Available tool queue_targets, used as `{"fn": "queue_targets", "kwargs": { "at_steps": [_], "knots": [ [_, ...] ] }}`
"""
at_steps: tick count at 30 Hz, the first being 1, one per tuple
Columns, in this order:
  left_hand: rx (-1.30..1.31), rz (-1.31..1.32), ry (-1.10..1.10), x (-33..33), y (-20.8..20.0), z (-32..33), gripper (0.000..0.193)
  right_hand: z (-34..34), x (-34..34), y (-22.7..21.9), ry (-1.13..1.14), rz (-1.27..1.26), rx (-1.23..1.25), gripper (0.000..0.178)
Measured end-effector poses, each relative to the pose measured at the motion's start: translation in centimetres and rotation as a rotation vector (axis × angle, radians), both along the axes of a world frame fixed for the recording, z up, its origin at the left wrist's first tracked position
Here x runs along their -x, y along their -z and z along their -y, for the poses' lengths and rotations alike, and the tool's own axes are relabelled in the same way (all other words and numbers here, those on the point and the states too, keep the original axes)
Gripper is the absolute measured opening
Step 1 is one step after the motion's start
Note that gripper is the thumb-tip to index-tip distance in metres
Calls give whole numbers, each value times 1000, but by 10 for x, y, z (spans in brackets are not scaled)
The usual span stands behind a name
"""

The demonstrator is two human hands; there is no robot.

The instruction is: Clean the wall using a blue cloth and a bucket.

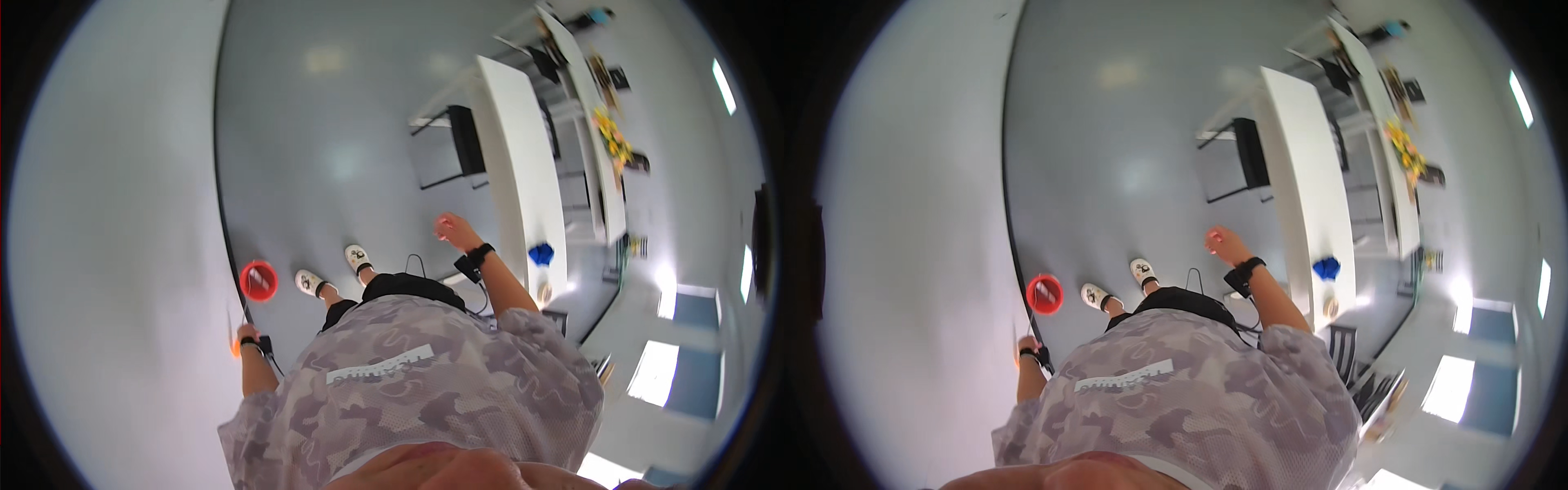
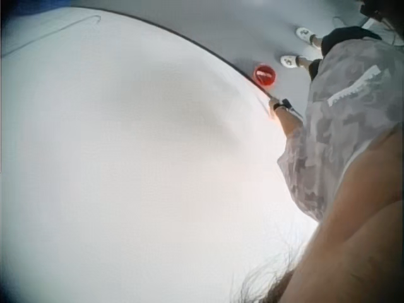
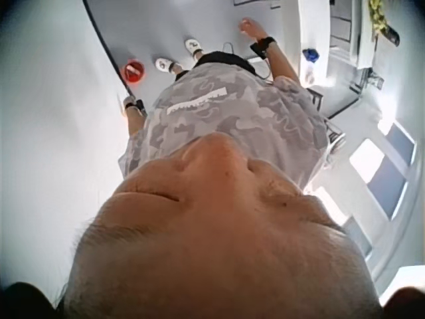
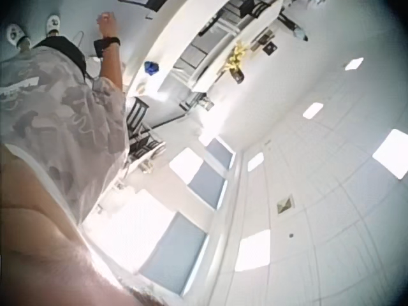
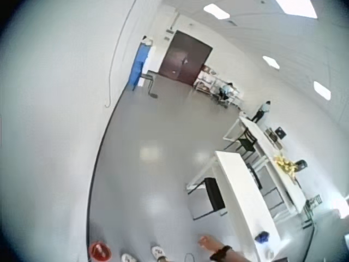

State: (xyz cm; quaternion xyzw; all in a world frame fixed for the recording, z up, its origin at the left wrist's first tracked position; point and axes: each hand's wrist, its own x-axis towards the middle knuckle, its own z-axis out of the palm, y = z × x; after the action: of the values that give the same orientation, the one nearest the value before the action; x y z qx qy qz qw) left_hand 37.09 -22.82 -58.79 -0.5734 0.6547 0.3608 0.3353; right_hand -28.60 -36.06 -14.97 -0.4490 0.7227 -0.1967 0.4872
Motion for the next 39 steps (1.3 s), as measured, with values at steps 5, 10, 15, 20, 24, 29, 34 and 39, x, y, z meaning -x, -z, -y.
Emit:
{"fn": "queue_targets", "kwargs": {
  "at_steps": [5,10,15,20,24,29,34,39],
  "knots": [
    [11,-76,267,8,-42,37,6,-82,71,34,370,-85,-206,21],
    [228,-432,306,53,-107,102,21,-223,173,76,768,-91,-507,30],
    [216,-273,-47,85,-99,146,16,-291,234,61,912,-164,-572,31],
    [276,-165,-91,105,-128,155,10,-283,336,102,1391,-314,-184,40],
    [325,-206,200,171,-146,122,7,-287,475,142,614,-989,-746,49],
    [79,47,228,263,-132,46,20,-248,524,180,363,-720,-481,62],
    [-1,-361,-1036,362,-217,64,26,-241,556,212,921,-43,-309,62],
    [487,37,25,318,-244,55,20,-66,446,132,852,391,-236,58]
  ]
}}
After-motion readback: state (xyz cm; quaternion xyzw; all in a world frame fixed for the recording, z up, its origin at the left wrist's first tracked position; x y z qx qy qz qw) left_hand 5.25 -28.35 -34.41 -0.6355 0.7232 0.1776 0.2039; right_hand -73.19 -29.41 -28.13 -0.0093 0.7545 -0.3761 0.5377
